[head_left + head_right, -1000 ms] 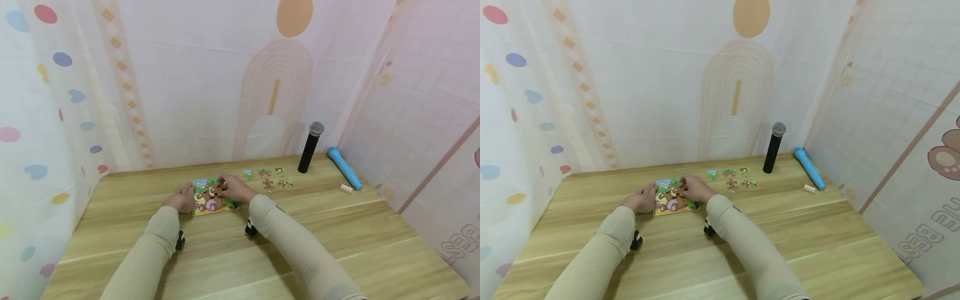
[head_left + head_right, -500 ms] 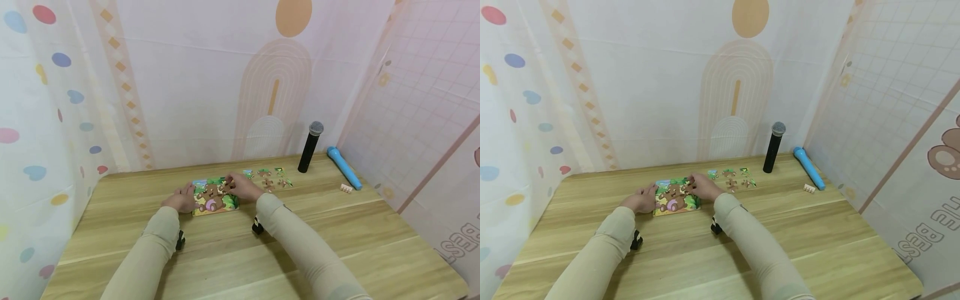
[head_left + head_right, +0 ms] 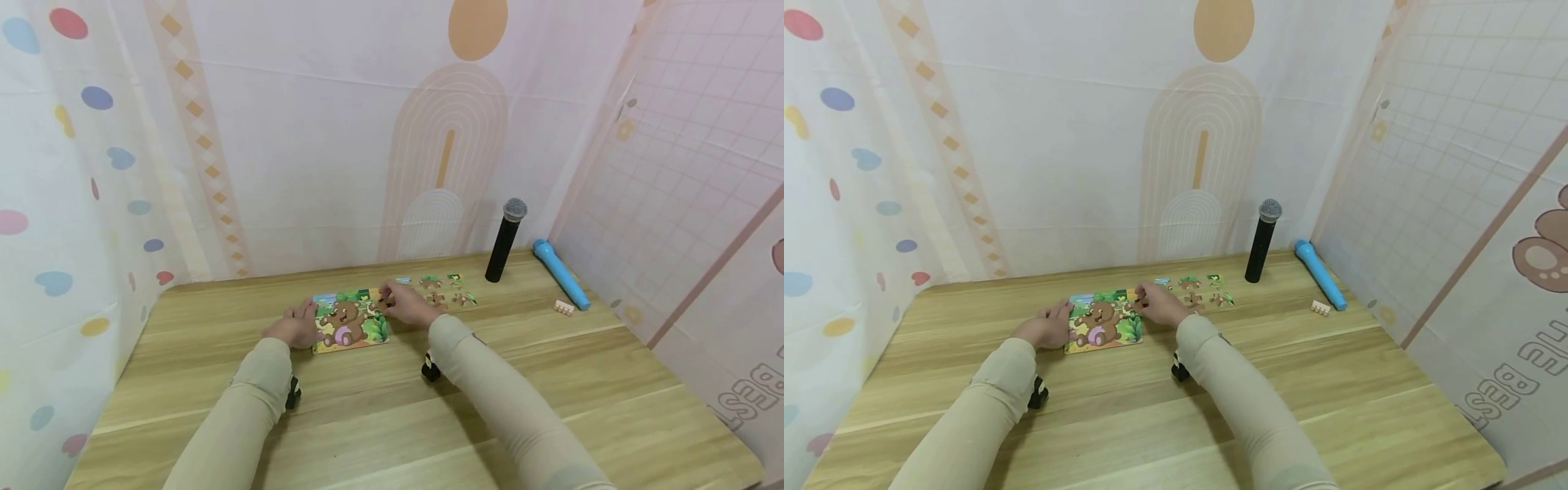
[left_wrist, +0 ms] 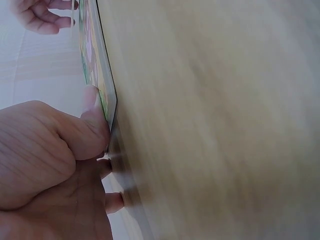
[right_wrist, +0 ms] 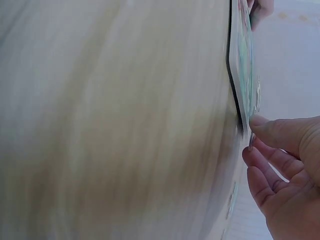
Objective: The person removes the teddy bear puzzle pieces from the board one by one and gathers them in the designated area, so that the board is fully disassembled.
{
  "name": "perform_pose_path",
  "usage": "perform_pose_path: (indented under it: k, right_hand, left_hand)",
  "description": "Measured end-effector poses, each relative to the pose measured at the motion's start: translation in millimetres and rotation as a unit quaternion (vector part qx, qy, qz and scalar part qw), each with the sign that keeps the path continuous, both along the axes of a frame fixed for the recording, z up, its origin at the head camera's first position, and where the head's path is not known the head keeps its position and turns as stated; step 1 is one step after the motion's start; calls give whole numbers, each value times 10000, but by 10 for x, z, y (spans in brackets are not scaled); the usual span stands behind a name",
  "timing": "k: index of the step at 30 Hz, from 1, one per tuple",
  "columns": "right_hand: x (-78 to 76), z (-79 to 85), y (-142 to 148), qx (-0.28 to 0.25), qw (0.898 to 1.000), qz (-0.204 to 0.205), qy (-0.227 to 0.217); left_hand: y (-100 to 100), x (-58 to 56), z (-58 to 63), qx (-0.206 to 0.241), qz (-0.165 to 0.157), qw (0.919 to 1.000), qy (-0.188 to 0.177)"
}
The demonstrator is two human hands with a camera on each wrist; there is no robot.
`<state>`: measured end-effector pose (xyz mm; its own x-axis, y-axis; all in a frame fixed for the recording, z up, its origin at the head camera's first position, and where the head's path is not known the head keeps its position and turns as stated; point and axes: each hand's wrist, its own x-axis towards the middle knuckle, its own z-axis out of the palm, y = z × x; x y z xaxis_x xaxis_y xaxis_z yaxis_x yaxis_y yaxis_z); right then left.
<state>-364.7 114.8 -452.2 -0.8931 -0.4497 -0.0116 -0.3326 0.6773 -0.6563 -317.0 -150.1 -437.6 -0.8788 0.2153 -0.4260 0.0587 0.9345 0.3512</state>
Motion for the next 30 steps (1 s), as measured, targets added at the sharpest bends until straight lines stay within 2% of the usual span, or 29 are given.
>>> perform_pose_path:
  k: [14,19,30]
  right_hand:
    - [-4,63,259,-93,9998,-149,-63]
    - [-21,47,353,103,9996,-255,99]
    - [-12,83,481,201,9993,-269,142]
  left_hand:
    - [11,28,37,26,57,9999,-102]
    - [20,25,32,13,61,10000,-56]
    - [20,0,29,80,94,9999,-103]
